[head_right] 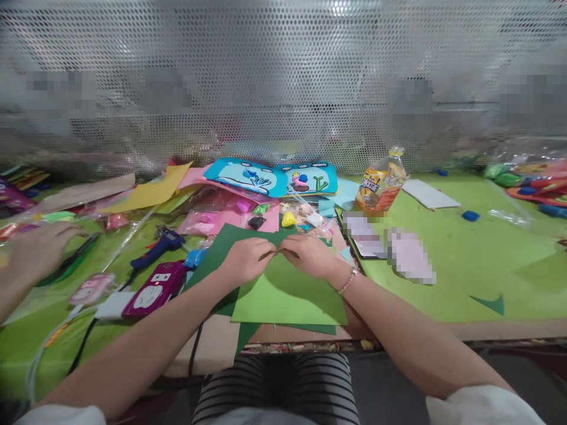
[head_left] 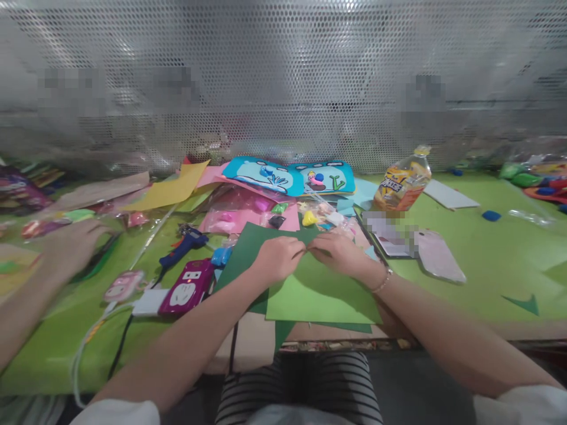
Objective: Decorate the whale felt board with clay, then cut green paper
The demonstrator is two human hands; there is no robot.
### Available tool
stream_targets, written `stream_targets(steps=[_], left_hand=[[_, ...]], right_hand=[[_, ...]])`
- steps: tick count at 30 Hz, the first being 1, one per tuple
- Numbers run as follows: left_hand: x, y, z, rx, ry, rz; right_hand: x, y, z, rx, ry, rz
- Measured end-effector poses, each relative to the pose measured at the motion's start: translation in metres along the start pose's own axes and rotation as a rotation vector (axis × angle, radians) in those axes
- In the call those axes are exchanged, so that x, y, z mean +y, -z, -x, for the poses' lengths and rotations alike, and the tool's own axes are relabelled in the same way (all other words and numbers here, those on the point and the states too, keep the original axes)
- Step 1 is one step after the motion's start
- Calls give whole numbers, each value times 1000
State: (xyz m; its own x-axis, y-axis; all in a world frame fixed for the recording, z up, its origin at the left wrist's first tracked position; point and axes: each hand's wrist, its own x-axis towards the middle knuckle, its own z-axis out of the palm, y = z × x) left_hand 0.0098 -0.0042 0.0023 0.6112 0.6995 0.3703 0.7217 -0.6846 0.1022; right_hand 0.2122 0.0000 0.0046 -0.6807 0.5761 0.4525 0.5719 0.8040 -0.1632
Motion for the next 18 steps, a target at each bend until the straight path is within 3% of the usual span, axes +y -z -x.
stream_targets(steps=[10,18], left_hand=[[4,7,-2,-44,217,21],[0,7,-3,1,284,45]], right_hand=[[32,3,4,-56,-197,122],[48,17,6,-87,-349,315]])
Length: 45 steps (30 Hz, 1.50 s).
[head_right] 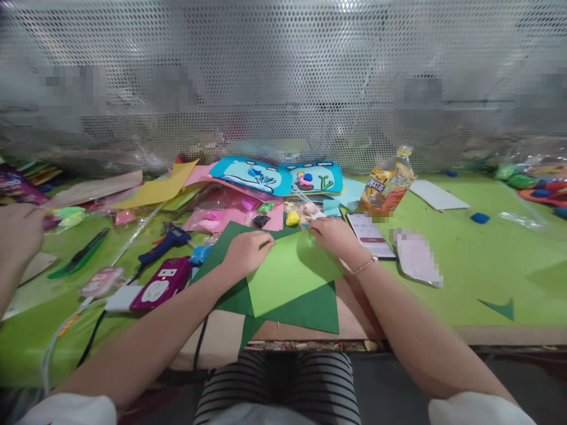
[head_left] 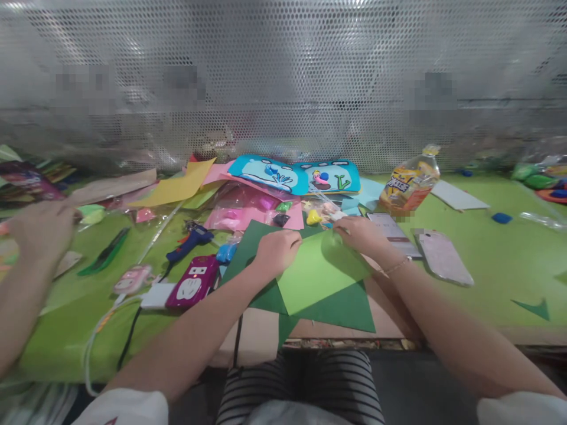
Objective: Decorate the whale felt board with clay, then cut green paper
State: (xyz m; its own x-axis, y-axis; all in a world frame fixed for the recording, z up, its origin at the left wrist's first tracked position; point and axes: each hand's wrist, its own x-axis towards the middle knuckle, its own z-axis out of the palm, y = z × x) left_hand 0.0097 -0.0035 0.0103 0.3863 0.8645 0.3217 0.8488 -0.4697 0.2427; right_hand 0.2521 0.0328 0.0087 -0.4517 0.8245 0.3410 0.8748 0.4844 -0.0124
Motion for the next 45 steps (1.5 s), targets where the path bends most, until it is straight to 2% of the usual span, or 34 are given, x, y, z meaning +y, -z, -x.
stream_targets(steps=[5,8,10,12,14,16,19,26,33,40,45], left_hand=[[0,6,-1,30,20,2],[1,8,-2,29,32,9],[1,8,-1,9,31,14],[1,7,-1,-11,14,21],[1,5,0,-23,-16,21],[2,4,1,-30,-40,9],[2,5,1,-48,-43,-16],[-3,20,-4,-125,5,20],[-9,33,-7,-91,92,33],[-11,33,-6,-86,90,-11],[-11,35,-7,-96,97,-61]], right_hand=[[24,9,4,-30,-221,74],[34,9,5,19,-278,58],[30,7,5,116,-205,-19],[17,3,4,197,-28,-146],[2,-3,3,160,184,-259],[-10,-10,2,34,273,-282],[-16,-18,1,-73,233,-312],[-6,-18,0,-158,151,-416],[3,-18,1,-107,47,-350],[9,-20,1,-140,3,-322],[10,-21,0,-119,-15,-330]])
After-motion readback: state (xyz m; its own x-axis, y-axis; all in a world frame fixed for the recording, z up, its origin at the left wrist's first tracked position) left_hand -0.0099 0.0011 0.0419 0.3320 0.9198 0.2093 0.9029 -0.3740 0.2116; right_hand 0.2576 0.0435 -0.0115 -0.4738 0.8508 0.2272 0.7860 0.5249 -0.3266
